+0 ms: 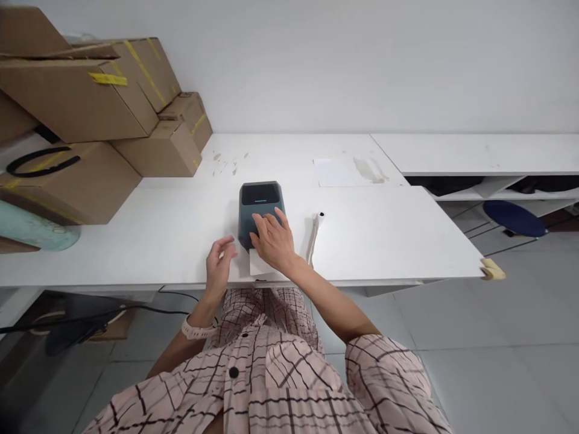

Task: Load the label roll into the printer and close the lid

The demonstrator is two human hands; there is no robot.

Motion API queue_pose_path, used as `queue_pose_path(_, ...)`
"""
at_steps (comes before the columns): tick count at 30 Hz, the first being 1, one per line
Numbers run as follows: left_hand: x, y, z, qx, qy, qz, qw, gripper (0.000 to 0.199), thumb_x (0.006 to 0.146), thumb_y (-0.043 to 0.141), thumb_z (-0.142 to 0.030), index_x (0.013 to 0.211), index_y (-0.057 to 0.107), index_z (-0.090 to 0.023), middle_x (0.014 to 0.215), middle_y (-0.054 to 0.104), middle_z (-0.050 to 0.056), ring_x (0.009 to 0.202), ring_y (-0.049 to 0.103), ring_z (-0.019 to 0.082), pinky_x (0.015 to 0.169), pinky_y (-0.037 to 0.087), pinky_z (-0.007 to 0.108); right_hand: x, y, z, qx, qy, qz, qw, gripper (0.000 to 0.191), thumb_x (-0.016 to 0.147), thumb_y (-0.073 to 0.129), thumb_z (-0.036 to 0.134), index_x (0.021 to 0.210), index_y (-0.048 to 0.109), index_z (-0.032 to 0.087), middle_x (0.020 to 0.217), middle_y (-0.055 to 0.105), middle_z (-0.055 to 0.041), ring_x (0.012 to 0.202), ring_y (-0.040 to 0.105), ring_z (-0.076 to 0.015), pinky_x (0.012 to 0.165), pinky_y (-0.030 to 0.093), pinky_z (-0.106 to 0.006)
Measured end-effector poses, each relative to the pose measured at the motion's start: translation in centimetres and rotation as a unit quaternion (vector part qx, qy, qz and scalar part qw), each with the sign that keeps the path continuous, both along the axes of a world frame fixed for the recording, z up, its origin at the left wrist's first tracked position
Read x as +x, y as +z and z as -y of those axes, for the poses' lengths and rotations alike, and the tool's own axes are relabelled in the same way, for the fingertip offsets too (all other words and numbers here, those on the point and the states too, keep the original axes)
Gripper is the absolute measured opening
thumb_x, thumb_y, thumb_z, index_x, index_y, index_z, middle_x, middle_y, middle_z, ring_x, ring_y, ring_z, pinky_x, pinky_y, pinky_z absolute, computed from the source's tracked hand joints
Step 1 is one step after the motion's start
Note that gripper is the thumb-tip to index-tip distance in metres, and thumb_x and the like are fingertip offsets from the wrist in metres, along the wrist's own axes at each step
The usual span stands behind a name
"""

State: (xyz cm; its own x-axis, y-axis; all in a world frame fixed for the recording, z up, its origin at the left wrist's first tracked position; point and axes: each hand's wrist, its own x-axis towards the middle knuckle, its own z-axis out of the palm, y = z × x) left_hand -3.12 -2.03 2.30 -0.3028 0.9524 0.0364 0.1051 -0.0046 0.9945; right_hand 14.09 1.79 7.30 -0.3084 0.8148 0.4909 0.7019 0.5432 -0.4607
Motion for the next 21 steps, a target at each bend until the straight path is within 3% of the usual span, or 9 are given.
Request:
queue_pose_path(3,1.1,0.9,-1.9,0.03,-0.025,0.004,0.999,0.056,0.084,0.065,-0.045,0.135,0.052,-0.025,0.149,0.049,0.01,0.138,0.045,0.025,0.109,0.043,0.038,0.3,-0.2,0.3,-0.026,-0.007,-0.05,0.998,0.039,0.096,0.048,0.037,0.132,0.053,0.024,0.11,0.07,-0.0081,0.115,0.061,-0.0282,0.12,0.022,-0.054)
queue_pose_path(6,2.1,1.1,-2.4,-0.011,-0.074,0.043,0.996,0.07,0.086,0.064,-0.051,0.148,0.04,-0.028,0.159,0.037,0.009,0.145,0.037,0.028,0.116,0.036,0.04,1.6,-1.2,1.4,-0.057,-0.061,-0.167,0.982,0.051,0.095,0.051,0.047,0.14,0.046,0.026,0.134,0.06,-0.0104,0.129,0.052,-0.0295,0.116,0.03,-0.054)
queue_pose_path(10,2.5,0.3,-1.9,-0.024,-0.085,0.057,0.994,0.073,0.089,0.055,-0.06,0.152,0.035,-0.03,0.163,0.029,0.006,0.149,0.029,0.027,0.12,0.03,0.038,2.8,-2.9,3.0,-0.173,-0.103,-0.281,0.938,0.068,0.094,0.049,0.058,0.151,0.033,0.024,0.158,0.037,-0.012,0.146,0.034,-0.0299,0.117,0.031,-0.052)
queue_pose_path(15,2.5,-0.3,-1.9,0.017,-0.052,0.005,0.998,0.07,0.092,0.043,-0.065,0.15,0.04,-0.026,0.166,0.023,0.005,0.154,0.012,0.022,0.125,0.016,0.038,2.8,-3.4,3.3,-0.209,-0.088,-0.335,0.915,0.067,0.093,0.048,0.062,0.149,0.039,0.026,0.155,0.042,-0.009,0.145,0.037,-0.0275,0.12,0.028,-0.048)
queue_pose_path(18,2.5,-0.1,-2.0,0.017,-0.047,0.006,0.999,0.071,0.091,0.04,-0.068,0.149,0.043,-0.026,0.167,0.019,0.004,0.155,0.01,0.022,0.124,0.019,0.037,2.9,-3.6,2.9,-0.215,-0.078,-0.375,0.899,0.063,0.092,0.048,0.064,0.145,0.044,0.03,0.152,0.047,-0.0064,0.143,0.04,-0.0273,0.12,0.03,-0.048)
queue_pose_path(21,2.3,1.3,-2.5,0.03,-0.051,0.031,0.998,0.071,0.09,0.039,-0.069,0.148,0.045,-0.027,0.167,0.017,0.001,0.154,0.015,0.023,0.123,0.024,0.035,3.4,-3.1,2.0,-0.2,-0.065,-0.401,0.892,0.059,0.092,0.048,0.064,0.142,0.048,0.033,0.152,0.048,-0.0027,0.143,0.04,-0.0262,0.121,0.029,-0.048)
